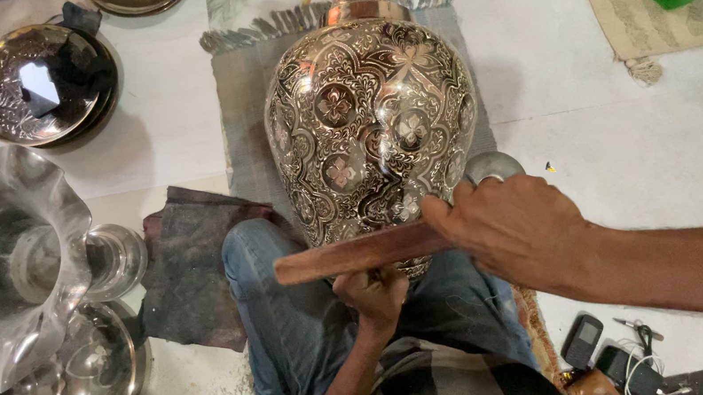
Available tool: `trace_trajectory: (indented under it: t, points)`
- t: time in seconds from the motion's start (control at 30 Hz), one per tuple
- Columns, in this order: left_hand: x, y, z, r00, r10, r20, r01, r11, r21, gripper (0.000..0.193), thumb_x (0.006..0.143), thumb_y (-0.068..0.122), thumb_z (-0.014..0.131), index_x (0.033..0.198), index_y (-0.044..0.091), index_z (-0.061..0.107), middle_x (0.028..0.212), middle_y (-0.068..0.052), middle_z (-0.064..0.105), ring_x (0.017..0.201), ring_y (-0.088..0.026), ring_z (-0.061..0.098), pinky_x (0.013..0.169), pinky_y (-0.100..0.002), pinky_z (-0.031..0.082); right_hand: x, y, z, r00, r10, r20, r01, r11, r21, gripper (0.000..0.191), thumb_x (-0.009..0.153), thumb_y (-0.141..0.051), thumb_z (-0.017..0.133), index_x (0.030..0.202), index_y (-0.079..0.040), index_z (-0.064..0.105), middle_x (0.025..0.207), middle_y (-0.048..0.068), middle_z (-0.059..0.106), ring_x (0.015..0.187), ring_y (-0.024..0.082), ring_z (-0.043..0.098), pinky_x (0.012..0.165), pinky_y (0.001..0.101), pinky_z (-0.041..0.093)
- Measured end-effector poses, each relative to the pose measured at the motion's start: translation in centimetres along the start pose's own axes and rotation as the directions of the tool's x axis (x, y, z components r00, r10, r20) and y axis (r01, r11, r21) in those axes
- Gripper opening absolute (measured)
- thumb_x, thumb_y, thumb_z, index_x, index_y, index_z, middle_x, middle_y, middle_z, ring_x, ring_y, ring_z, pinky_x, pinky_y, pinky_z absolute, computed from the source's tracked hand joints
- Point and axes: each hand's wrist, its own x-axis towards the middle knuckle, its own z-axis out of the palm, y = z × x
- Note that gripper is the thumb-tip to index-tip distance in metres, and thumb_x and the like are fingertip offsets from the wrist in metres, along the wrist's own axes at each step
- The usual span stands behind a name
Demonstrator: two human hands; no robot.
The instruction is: The person sits on the floor with a large engraved brass vase held between the legs and decorates its surface by hand. They hold a small punch against the metal with one hand and strike it with a wooden mallet in the other, repositioning the punch repeatedly across the vase's patterned surface.
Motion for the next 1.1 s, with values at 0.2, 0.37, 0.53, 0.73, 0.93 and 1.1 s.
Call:
trace_trajectory:
  t: [0.2, 0.37, 0.53, 0.73, 0.93, 1.1]
  points:
    - [0.0, 6.3, -5.0, 0.869, 0.463, -0.176, -0.455, 0.605, -0.653, 0.017, 0.087, 0.002, 0.066, 0.103, -0.003, 0.072, 0.096, -0.009, 0.074, 0.087, -0.02, 0.072, 0.083, -0.034, 0.058, -0.4, -0.9, 0.3, 0.999, -0.033, 0.004, 0.033, 0.998, -0.053, 0.014, 0.103, -0.014, 0.058, 0.108, -0.005, 0.047, 0.083, 0.012, 0.062, 0.068, 0.024, 0.071, 0.048, 0.0409, 0.055]
    - [0.2, 5.5, -4.3, 0.919, 0.356, -0.166, -0.393, 0.814, -0.428, 0.018, 0.074, 0.001, 0.079, 0.089, 0.0, 0.069, 0.07, -0.007, 0.06, 0.063, -0.014, 0.057, 0.064, -0.031, 0.046, -1.1, -1.0, 1.5, 0.979, 0.016, -0.203, 0.006, 0.994, 0.108, 0.033, 0.083, -0.017, 0.069, 0.108, -0.009, 0.05, 0.082, 0.009, 0.065, 0.069, 0.028, 0.072, 0.05, 0.0418, 0.056]
    - [1.0, 6.5, -4.6, 0.916, 0.23, -0.329, -0.394, 0.673, -0.626, 0.025, 0.086, -0.004, 0.069, 0.11, 0.001, 0.073, 0.085, -0.003, 0.075, 0.071, -0.009, 0.065, 0.066, -0.024, 0.053, -1.3, 0.9, 6.7, 0.77, 0.165, -0.617, 0.246, 0.815, 0.525, 0.051, 0.06, -0.015, 0.075, 0.107, -0.006, 0.059, 0.072, 0.008, 0.068, 0.057, 0.026, 0.07, 0.044, 0.0405, 0.051]
    - [4.3, 10.0, -10.0, 0.925, 0.366, -0.102, -0.353, 0.73, -0.585, 0.029, 0.087, -0.009, 0.073, 0.116, -0.005, 0.074, 0.094, -0.006, 0.081, 0.066, -0.008, 0.061, 0.057, -0.021, 0.044, 2.5, -3.9, 17.3, 0.661, 0.728, -0.182, 0.27, -0.004, 0.963, 0.045, 0.078, -0.009, 0.08, 0.118, 0.0, 0.061, 0.075, 0.008, 0.069, 0.055, 0.014, 0.063, 0.049, 0.0319, 0.052]
    - [7.4, 11.3, -10.5, 0.77, 0.637, -0.036, -0.562, 0.651, -0.51, 0.031, 0.094, -0.011, 0.062, 0.121, 0.002, 0.071, 0.114, -0.009, 0.079, 0.096, -0.017, 0.08, 0.079, -0.029, 0.066, 1.8, -10.3, 23.4, 0.71, 0.704, 0.026, 0.279, -0.315, 0.907, 0.052, 0.076, -0.008, 0.081, 0.124, 0.002, 0.062, 0.07, 0.007, 0.066, 0.053, 0.013, 0.062, 0.049, 0.0296, 0.051]
    - [7.7, 11.3, -10.7, 0.734, 0.678, 0.042, -0.597, 0.673, -0.437, 0.033, 0.093, -0.009, 0.062, 0.122, 0.003, 0.071, 0.106, -0.011, 0.079, 0.09, -0.02, 0.081, 0.07, -0.028, 0.064, 0.4, -9.0, 23.7, 0.649, 0.731, -0.211, 0.211, 0.093, 0.973, 0.042, 0.068, -0.009, 0.087, 0.102, 0.002, 0.064, 0.069, 0.005, 0.068, 0.061, 0.012, 0.063, 0.054, 0.0276, 0.053]
